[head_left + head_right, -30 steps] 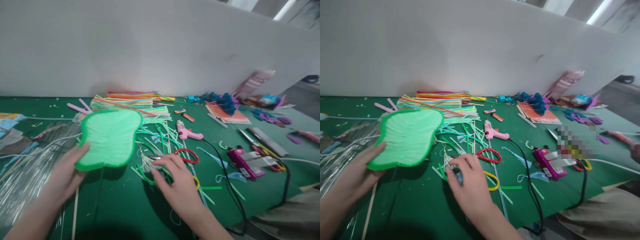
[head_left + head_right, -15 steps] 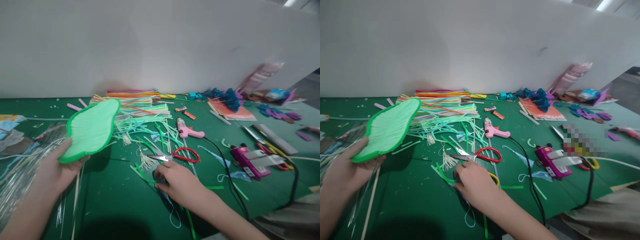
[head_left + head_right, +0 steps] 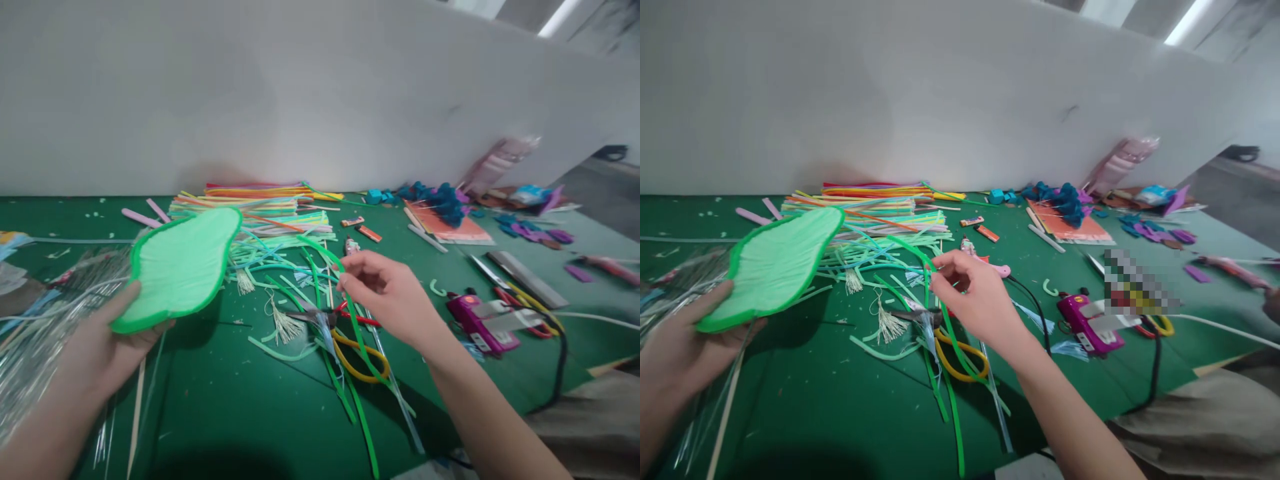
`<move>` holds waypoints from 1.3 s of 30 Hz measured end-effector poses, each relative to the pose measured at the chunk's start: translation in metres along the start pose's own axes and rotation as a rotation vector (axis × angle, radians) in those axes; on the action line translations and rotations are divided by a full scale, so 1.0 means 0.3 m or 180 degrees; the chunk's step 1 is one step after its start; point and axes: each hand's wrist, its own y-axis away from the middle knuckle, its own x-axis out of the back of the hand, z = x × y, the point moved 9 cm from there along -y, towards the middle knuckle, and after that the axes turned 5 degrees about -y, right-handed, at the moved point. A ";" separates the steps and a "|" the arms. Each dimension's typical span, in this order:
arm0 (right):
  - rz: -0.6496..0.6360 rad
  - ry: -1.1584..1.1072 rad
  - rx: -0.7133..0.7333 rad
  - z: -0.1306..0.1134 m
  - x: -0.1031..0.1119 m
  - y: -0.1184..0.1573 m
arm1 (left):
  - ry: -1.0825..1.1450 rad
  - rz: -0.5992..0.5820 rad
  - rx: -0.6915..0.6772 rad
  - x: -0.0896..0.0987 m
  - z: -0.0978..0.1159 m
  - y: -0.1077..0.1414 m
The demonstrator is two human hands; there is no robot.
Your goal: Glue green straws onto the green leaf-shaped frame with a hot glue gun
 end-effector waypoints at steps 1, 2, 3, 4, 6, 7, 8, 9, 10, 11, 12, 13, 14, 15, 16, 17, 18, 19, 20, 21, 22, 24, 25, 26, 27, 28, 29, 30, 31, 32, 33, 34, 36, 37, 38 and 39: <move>0.0067 -0.0147 0.0014 -0.016 0.011 -0.007 | -0.0031 -0.0010 0.0005 0.003 -0.006 -0.008; 0.0132 -0.0290 0.0038 -0.034 0.021 -0.013 | -0.0068 -0.0027 0.0013 0.005 -0.012 -0.015; 0.0192 -0.0422 0.0076 -0.054 0.029 -0.020 | -0.0110 -0.0052 0.0022 0.006 -0.018 -0.020; 0.0236 -0.0534 0.0125 -0.074 0.035 -0.027 | -0.0162 -0.0077 0.0031 0.007 -0.023 -0.025; 0.0278 -0.0716 0.0240 -0.114 0.041 -0.045 | -0.0299 -0.0131 0.0046 0.013 -0.033 -0.030; 0.0254 -0.0788 0.0289 -0.131 0.039 -0.055 | -0.0400 -0.0171 0.0068 0.016 -0.040 -0.032; 0.0203 -0.0855 0.0327 -0.144 0.032 -0.065 | -0.0531 -0.0232 0.0109 0.018 -0.049 -0.033; 0.0128 -0.0924 0.0347 -0.154 0.022 -0.073 | -0.0693 -0.0304 0.0174 0.020 -0.062 -0.033; 0.0022 -0.1000 0.0357 -0.162 0.007 -0.080 | -0.0883 -0.0390 0.0253 0.019 -0.077 -0.032; -0.0116 -0.1069 0.0340 -0.165 -0.012 -0.084 | -0.1090 -0.0496 0.0331 0.016 -0.094 -0.029; -0.0266 -0.1130 0.0306 -0.167 -0.034 -0.084 | -0.1299 -0.0628 0.0393 0.008 -0.111 -0.025; -0.0410 -0.1175 0.0261 -0.166 -0.057 -0.082 | -0.1497 -0.0786 0.0428 -0.005 -0.127 -0.019; -0.0542 -0.1197 0.0208 -0.164 -0.078 -0.079 | -0.1676 -0.0976 0.0439 -0.023 -0.142 -0.012; -0.0651 -0.1203 0.0165 -0.162 -0.098 -0.074 | -0.1833 -0.1193 0.0441 -0.044 -0.157 -0.003; -0.0733 -0.1204 0.0131 -0.160 -0.113 -0.069 | -0.1970 -0.1421 0.0442 -0.066 -0.172 0.007; -0.0800 -0.1212 0.0100 -0.159 -0.127 -0.066 | -0.2088 -0.1638 0.0446 -0.085 -0.186 0.017; -0.0863 -0.1238 0.0070 -0.157 -0.139 -0.063 | -0.2187 -0.1836 0.0450 -0.101 -0.197 0.027; -0.0936 -0.1272 0.0027 -0.155 -0.152 -0.061 | -0.2270 -0.2011 0.0451 -0.113 -0.207 0.035; -0.1020 -0.1309 -0.0019 -0.152 -0.164 -0.060 | -0.2338 -0.2169 0.0445 -0.121 -0.215 0.043; -0.1108 -0.1329 -0.0068 -0.150 -0.176 -0.058 | -0.2397 -0.2310 0.0432 -0.126 -0.221 0.051; -0.1179 -0.1309 -0.0103 -0.147 -0.186 -0.058 | -0.2451 -0.2431 0.0413 -0.128 -0.226 0.059; -0.1199 -0.1063 -0.0029 -0.151 -0.192 -0.066 | -0.2561 -0.2611 0.0347 -0.132 -0.232 0.074; -0.1159 -0.0823 0.0077 -0.159 -0.190 -0.075 | -0.2617 -0.2669 0.0296 -0.136 -0.233 0.083; -0.1089 -0.0536 0.0234 -0.173 -0.186 -0.088 | -0.2670 -0.2729 0.0240 -0.143 -0.233 0.093; -0.1002 -0.0230 0.0422 -0.192 -0.184 -0.104 | -0.2718 -0.2813 0.0188 -0.155 -0.234 0.108; -0.0915 0.0071 0.0623 -0.216 -0.187 -0.124 | -0.2762 -0.2928 0.0142 -0.173 -0.234 0.126; -0.0834 0.0353 0.0835 -0.244 -0.196 -0.148 | -0.2802 -0.3072 0.0100 -0.197 -0.233 0.147; -0.0761 0.0633 0.1065 -0.274 -0.215 -0.174 | -0.2839 -0.3236 0.0057 -0.225 -0.231 0.170; -0.0703 0.0914 0.1300 -0.305 -0.245 -0.202 | -0.2880 -0.3405 0.0006 -0.255 -0.228 0.192; -0.0668 0.1250 0.1596 -0.339 -0.290 -0.228 | -0.2927 -0.3559 -0.0057 -0.287 -0.222 0.210; -0.0751 0.1682 0.1931 -0.366 -0.357 -0.249 | -0.2981 -0.3696 -0.0130 -0.320 -0.216 0.224; -0.0811 0.1843 0.2067 -0.378 -0.419 -0.278 | -0.3043 -0.3827 -0.0201 -0.352 -0.212 0.233; -0.0970 0.2062 0.2225 -0.381 -0.539 -0.332 | -0.3156 -0.4058 -0.0308 -0.409 -0.211 0.239; -0.1051 0.2183 0.2268 -0.372 -0.587 -0.352 | -0.3199 -0.4171 -0.0326 -0.432 -0.216 0.238; -0.1143 0.2312 0.2259 -0.353 -0.619 -0.368 | -0.3227 -0.4273 -0.0331 -0.451 -0.221 0.235; -0.1207 0.2436 0.2203 -0.329 -0.629 -0.378 | -0.3239 -0.4365 -0.0325 -0.466 -0.227 0.232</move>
